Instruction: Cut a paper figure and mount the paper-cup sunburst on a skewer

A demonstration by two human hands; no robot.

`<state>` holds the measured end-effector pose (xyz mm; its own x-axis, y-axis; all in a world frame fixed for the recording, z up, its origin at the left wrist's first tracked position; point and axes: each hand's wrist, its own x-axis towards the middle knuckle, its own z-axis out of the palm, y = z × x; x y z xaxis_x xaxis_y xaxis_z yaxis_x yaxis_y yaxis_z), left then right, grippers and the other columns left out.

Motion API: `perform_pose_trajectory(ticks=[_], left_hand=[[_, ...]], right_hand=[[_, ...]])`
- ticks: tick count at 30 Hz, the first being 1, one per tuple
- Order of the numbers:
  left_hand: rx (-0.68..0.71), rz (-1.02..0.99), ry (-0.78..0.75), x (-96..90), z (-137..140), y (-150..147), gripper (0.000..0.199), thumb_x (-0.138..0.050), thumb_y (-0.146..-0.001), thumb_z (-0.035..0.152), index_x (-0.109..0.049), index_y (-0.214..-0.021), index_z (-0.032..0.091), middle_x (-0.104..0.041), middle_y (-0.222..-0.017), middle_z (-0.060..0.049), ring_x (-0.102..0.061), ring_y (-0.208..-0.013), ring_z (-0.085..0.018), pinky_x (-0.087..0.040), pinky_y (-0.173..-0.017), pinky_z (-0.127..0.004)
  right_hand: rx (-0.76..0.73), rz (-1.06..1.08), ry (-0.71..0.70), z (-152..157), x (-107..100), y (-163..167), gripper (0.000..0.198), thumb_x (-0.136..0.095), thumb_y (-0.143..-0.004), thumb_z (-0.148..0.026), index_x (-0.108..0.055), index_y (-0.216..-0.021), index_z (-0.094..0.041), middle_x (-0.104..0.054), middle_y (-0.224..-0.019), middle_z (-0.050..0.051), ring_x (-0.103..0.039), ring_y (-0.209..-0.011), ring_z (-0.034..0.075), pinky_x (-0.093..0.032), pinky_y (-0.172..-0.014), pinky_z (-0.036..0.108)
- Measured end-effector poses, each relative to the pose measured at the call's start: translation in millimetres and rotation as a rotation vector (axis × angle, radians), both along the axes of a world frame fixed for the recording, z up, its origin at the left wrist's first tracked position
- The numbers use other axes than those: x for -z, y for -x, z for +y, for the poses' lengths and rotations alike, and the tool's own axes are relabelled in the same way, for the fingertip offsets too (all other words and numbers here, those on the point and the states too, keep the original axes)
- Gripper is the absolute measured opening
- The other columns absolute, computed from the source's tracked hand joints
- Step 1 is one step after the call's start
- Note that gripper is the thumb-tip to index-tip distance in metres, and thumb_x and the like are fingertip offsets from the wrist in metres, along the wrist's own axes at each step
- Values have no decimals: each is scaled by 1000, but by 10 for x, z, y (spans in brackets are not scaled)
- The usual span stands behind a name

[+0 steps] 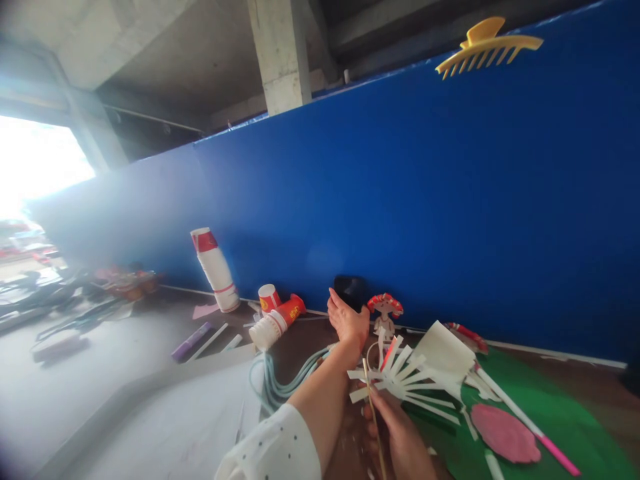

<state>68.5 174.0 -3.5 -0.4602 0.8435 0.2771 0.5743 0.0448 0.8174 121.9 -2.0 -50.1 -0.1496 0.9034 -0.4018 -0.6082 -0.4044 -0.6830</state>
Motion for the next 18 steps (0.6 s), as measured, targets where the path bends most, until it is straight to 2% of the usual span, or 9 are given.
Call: perform_pose_trajectory(ticks=[3, 11, 18], left_hand=[[6, 5, 7, -16, -5, 4, 103, -68, -74, 34, -8, -156, 14, -37, -153, -22, -37, -144, -35, -25, -121, -46], [-7, 10, 5, 0, 15, -11, 102, -67, -74, 33, -9, -156, 11, -37, -152, -24, -37, -143, -36, -25, -120, -47], [-12, -4, -7, -5, 10, -10, 102, -70, -75, 31, -10, -156, 16, -38, -152, -22, -37, -145, -35, -25, -121, -47]], right_hand=[[21, 18, 43, -21, -68, 21, 38, -81, -71, -54, -58, -67, -23, -52, -44, -6, -51, -35, 12, -38, -36, 22], [-23, -66, -54, -47, -141, -17, 35, -81, -68, -57, -68, -77, -25, -56, -45, -4, -57, -39, 17, -42, -38, 27], [-26, -73, -52, -34, -151, 7, 35, -78, -69, -59, -65, -71, -26, -58, -47, -2, -60, -42, 21, -43, -39, 30]])
